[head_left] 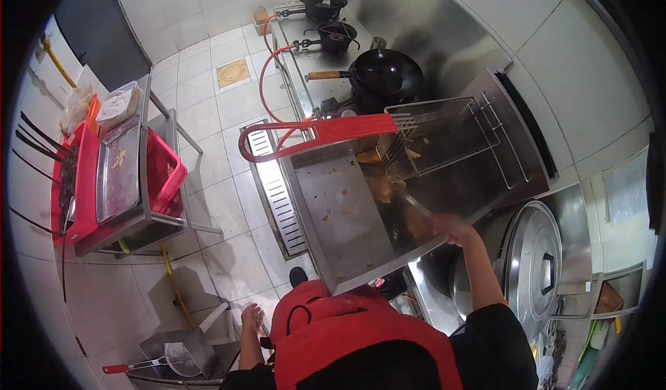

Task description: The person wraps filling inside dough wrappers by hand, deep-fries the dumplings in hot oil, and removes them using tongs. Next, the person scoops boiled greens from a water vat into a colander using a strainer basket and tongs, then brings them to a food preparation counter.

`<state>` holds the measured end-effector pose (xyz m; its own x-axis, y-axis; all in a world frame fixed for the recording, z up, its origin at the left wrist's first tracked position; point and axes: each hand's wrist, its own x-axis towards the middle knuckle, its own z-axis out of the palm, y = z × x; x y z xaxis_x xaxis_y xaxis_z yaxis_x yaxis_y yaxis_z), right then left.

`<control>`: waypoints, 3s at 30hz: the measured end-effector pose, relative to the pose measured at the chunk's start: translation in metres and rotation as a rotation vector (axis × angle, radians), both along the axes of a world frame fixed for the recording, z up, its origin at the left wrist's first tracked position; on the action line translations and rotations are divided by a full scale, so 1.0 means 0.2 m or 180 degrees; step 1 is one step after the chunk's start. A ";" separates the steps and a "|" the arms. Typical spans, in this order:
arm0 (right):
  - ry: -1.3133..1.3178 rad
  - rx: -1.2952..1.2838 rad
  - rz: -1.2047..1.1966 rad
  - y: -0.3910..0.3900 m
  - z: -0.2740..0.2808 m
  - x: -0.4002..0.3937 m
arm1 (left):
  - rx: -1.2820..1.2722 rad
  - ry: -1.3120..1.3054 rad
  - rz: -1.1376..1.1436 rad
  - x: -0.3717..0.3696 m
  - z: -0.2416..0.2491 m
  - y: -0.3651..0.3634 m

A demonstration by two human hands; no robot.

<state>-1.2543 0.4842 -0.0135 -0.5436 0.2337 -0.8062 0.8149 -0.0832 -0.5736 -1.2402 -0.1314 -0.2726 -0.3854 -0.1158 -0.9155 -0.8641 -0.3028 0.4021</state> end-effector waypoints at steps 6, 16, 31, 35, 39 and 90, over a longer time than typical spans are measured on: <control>0.0276 0.1756 0.1001 0.07 0.01 0.02 | 0.0267 -0.0206 -0.0183 0.10 -0.22 -0.12; -0.0497 0.3882 0.2577 -0.53 0.03 0.04 | -0.0103 0.0028 -0.0184 -0.01 -0.02 0.07; 0.0285 0.3129 0.1468 -0.19 0.03 -0.03 | -0.0168 -0.0153 -0.0448 0.00 -0.04 0.00; -0.0058 0.3235 0.1867 -0.17 -0.06 -0.09 | -0.0142 -0.0070 -0.0267 -0.04 0.02 0.03; -0.0434 0.3522 0.2232 -0.22 0.03 0.02 | 0.0077 0.0038 0.0010 -0.03 0.02 0.02; -0.0613 0.2984 0.2108 -0.45 0.14 0.13 | 0.0152 -0.0221 -0.0239 0.05 -0.12 0.01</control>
<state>-1.2274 0.3943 0.0148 -0.6699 0.4984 -0.5503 0.6206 0.7828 -0.0466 -1.2307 -0.1299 -0.2966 -0.3267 -0.0447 -0.9441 -0.9104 -0.2536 0.3270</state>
